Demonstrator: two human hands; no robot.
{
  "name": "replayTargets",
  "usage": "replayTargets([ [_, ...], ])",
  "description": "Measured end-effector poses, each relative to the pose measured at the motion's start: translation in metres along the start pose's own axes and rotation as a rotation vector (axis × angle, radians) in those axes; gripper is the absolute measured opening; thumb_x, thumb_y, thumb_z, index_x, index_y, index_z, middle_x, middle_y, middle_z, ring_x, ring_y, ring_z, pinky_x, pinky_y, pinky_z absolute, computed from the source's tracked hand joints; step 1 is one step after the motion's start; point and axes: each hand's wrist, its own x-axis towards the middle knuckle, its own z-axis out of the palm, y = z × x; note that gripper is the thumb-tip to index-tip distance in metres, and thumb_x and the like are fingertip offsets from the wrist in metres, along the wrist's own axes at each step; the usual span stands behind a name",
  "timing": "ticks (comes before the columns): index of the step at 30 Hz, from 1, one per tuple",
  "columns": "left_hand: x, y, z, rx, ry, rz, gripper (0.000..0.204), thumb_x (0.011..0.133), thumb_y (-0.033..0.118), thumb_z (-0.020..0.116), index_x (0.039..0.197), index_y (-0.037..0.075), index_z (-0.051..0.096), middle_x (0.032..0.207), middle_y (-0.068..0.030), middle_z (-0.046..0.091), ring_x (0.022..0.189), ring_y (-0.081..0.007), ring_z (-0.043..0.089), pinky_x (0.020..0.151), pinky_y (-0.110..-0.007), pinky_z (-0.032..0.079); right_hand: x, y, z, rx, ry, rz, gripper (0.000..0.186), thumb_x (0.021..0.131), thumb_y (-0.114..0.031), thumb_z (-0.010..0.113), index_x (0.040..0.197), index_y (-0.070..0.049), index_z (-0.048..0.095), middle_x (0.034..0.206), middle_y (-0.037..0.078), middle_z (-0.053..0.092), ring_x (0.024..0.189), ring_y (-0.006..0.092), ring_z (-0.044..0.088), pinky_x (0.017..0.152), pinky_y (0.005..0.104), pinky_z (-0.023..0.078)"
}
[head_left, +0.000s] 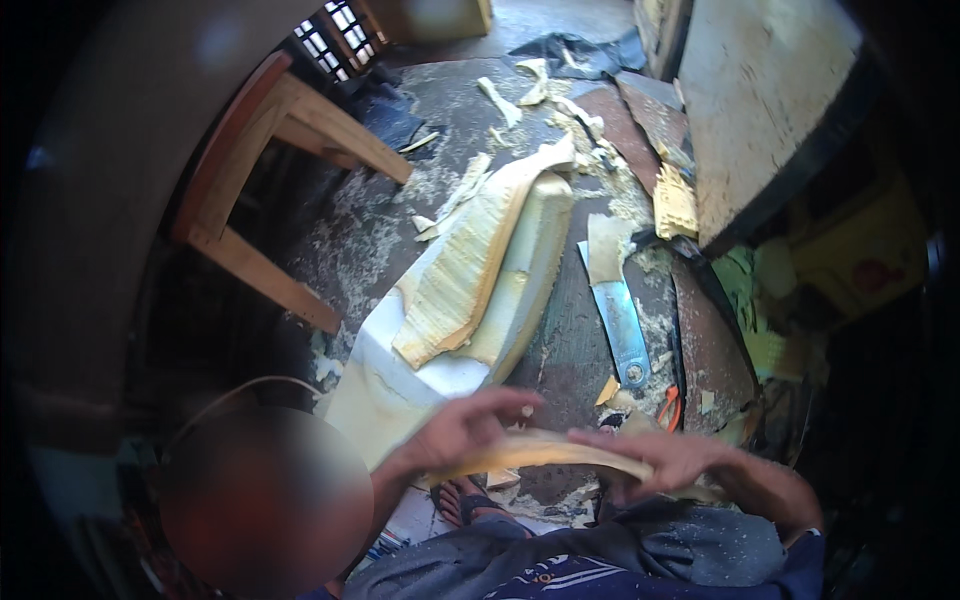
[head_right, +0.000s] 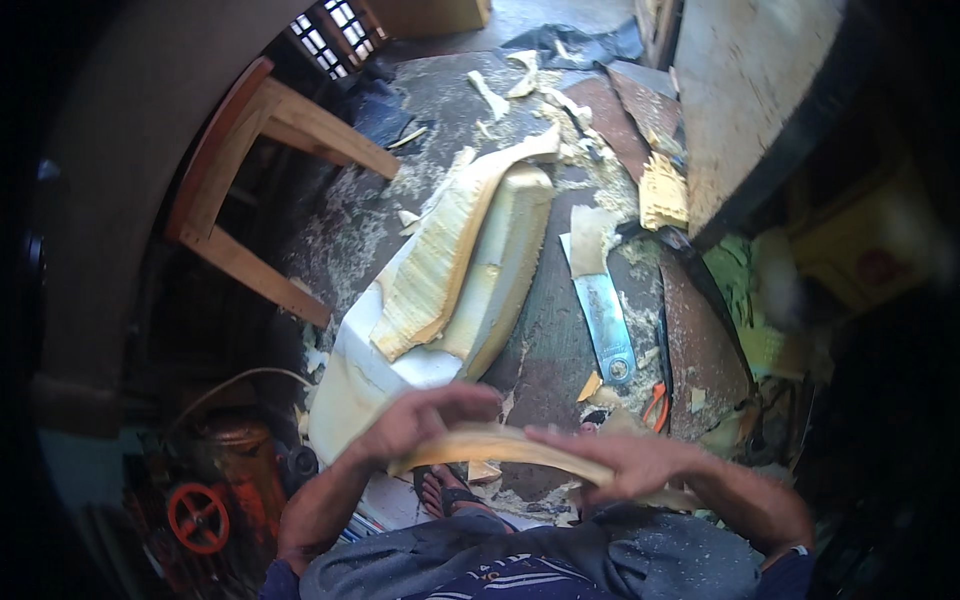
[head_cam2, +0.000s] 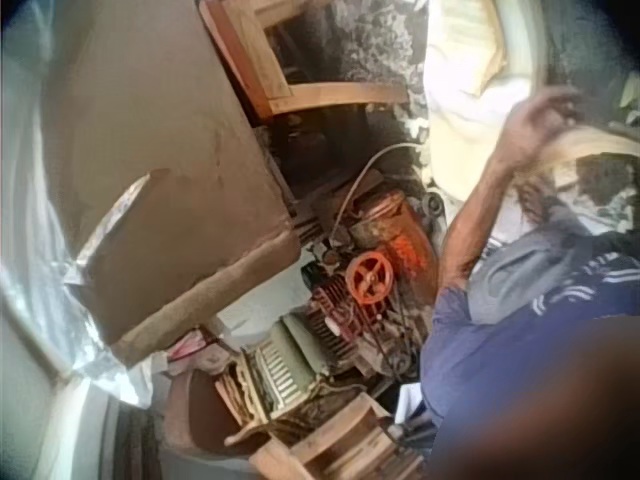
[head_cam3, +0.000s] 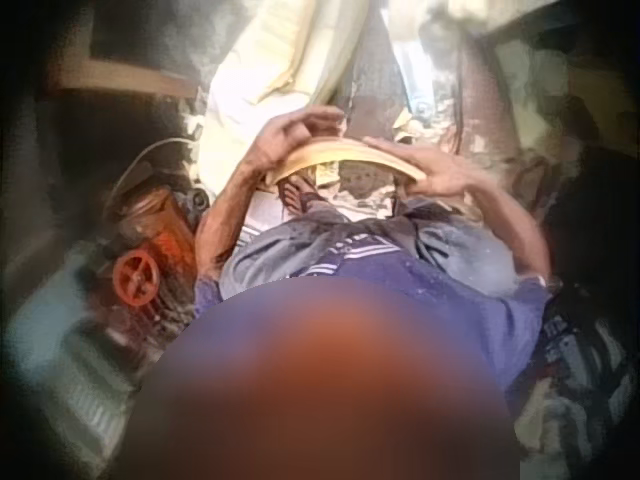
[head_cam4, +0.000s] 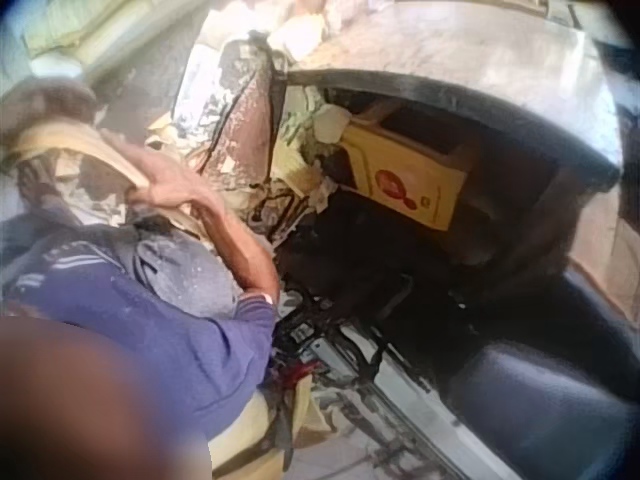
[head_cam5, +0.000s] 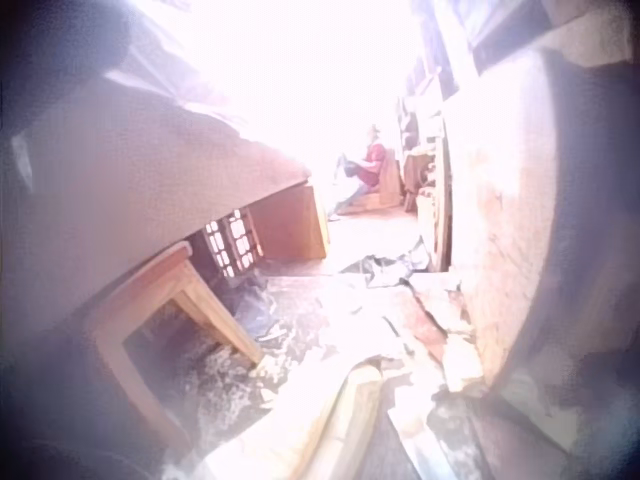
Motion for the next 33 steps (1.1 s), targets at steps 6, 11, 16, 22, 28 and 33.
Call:
replayTargets([
  [6,-0.016,-0.062,-0.096,1.279,1.011,0.136,0.050,0.098,0.027,0.058,0.141,0.003,0.055,0.145,-0.0190,0.055,0.143,-0.0391,0.042,0.120,-0.052,0.025,0.046,-0.063,-0.110,-0.841,0.998,0.322,0.035,0.096,-0.018,0.056,0.126,-0.002,0.065,0.116,0.020,0.069,0.070,0.0231,0.066,0.069,0.0362,0.056],
  [11,-0.018,-0.119,-0.112,1.289,1.051,0.153,0.052,0.097,0.025,0.058,0.145,0.006,0.053,0.150,-0.0170,0.052,0.146,-0.0354,0.038,0.122,-0.054,0.019,0.107,-0.042,-0.082,-0.701,0.238,0.370,0.039,0.092,-0.029,0.058,0.124,-0.010,0.069,0.105,0.022,0.072,0.101,0.0350,0.069,0.094,0.0449,0.054],
  [16,-0.026,-0.122,-0.112,1.122,1.073,0.272,0.048,0.097,0.022,0.058,0.143,0.009,0.056,0.146,-0.0124,0.057,0.145,-0.0329,0.041,0.122,-0.056,0.019,0.118,-0.067,-0.139,-0.303,1.306,-0.046,0.041,0.096,-0.028,0.055,0.130,-0.008,0.064,0.093,0.015,0.074,0.076,0.0229,0.065,0.072,0.0371,0.053],
  [22,-0.026,-0.118,-0.111,1.183,1.039,0.257,0.036,0.098,0.021,0.055,0.131,0.011,0.065,0.131,-0.0073,0.068,0.140,-0.0332,0.046,0.122,-0.057,0.017,0.161,-0.080,-0.045,-1.162,0.269,0.451,0.054,0.091,-0.033,0.064,0.143,-0.025,0.056,0.139,0.012,0.058,0.118,0.0374,0.060,0.101,0.0462,0.050],
  [28,-0.027,-0.122,-0.113,1.114,1.055,0.293,0.033,0.097,0.020,0.057,0.128,0.014,0.068,0.129,-0.0074,0.069,0.138,-0.0331,0.048,0.120,-0.059,0.020,0.131,-0.113,-0.063,-0.784,0.874,0.113,0.066,0.091,-0.007,0.056,0.152,-0.030,0.047,0.131,0.018,0.065,0.098,0.0272,0.067,0.094,0.0409,0.056],
  [33,-0.027,-0.121,-0.111,1.175,1.077,0.301,0.034,0.095,0.017,0.060,0.126,0.005,0.068,0.126,-0.0120,0.070,0.136,-0.0338,0.050,0.120,-0.058,0.023,0.124,-0.085,-0.051,-0.827,0.169,0.396,0.068,0.090,-0.004,0.056,0.153,-0.028,0.045,0.112,0.022,0.063,0.094,0.0305,0.065,0.091,0.0456,0.054],
])
